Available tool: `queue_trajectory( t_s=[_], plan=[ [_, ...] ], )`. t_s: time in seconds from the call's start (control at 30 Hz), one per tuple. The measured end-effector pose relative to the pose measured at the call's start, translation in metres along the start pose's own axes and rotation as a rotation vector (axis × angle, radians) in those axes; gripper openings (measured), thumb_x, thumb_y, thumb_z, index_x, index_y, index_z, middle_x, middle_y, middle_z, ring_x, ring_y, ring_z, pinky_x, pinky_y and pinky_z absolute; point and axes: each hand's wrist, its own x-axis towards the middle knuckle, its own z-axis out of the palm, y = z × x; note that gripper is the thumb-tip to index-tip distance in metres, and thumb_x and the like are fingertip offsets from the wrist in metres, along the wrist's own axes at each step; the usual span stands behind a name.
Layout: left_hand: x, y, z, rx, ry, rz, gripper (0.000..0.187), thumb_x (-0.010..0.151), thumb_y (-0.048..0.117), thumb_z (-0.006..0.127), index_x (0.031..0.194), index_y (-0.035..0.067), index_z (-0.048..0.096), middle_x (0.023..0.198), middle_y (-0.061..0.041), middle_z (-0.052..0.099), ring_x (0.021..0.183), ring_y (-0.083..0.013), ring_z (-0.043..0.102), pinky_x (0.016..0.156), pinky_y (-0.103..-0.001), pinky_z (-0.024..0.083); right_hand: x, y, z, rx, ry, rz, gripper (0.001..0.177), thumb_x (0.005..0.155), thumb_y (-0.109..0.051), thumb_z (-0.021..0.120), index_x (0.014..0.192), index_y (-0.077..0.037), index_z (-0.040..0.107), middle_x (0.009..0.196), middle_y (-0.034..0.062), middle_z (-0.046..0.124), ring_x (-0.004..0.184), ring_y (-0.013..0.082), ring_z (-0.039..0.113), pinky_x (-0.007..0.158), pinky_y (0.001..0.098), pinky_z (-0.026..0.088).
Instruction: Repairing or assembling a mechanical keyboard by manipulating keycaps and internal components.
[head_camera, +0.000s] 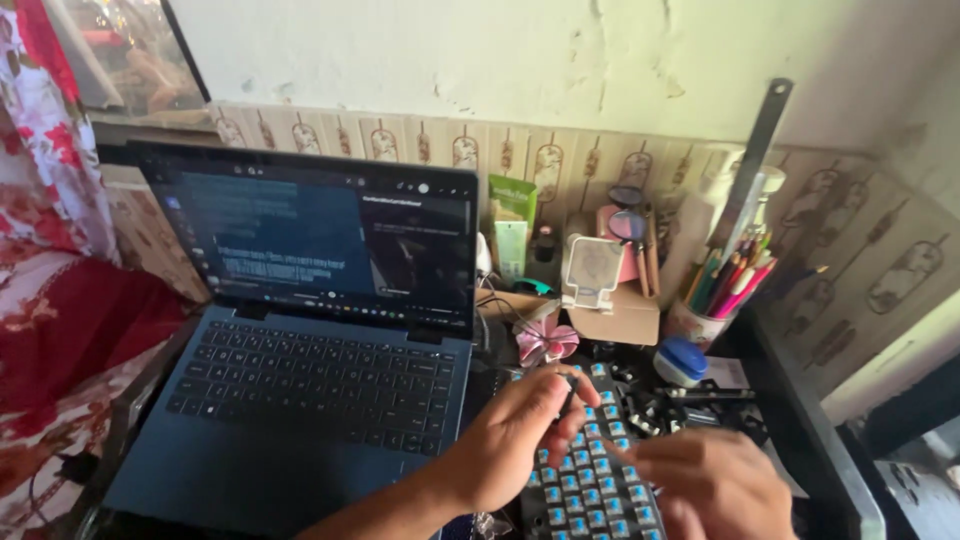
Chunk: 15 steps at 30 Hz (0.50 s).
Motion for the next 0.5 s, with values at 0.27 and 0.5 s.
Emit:
queue_trajectory(
  t_s=[0.27, 0.5],
  plan=[
    [-0.008, -0.015, 0.001, 0.03, -0.041, -0.063, 0.039, 0.114, 0.04, 0.032, 0.106, 0.009, 0.054, 0.087, 0.003, 0.05, 0.074, -0.0056, 0.047, 0.068, -0.022, 0.044, -0.008, -0.002, 0.022, -0.051, -0.028, -0.061, 0.015, 0.093, -0.016, 0.068, 0.097, -0.002, 0.07, 0.092, 0.0126, 0.076, 0.072, 0.0201, 0.078, 0.064, 0.0303, 0.062],
    [-0.011, -0.019, 0.008, 0.048, -0.031, -0.152, 0.038, 0.113, 0.042, 0.033, 0.109, 0.012, 0.056, 0.084, 0.004, 0.046, 0.077, -0.0056, 0.044, 0.07, -0.023, 0.041, 0.001, -0.01, 0.021, -0.097, 0.068, 0.074, 0.011, 0.086, -0.011, 0.066, 0.092, -0.003, 0.071, 0.085, 0.0097, 0.074, 0.069, 0.0188, 0.076, 0.064, 0.0294, 0.062]
  ],
)
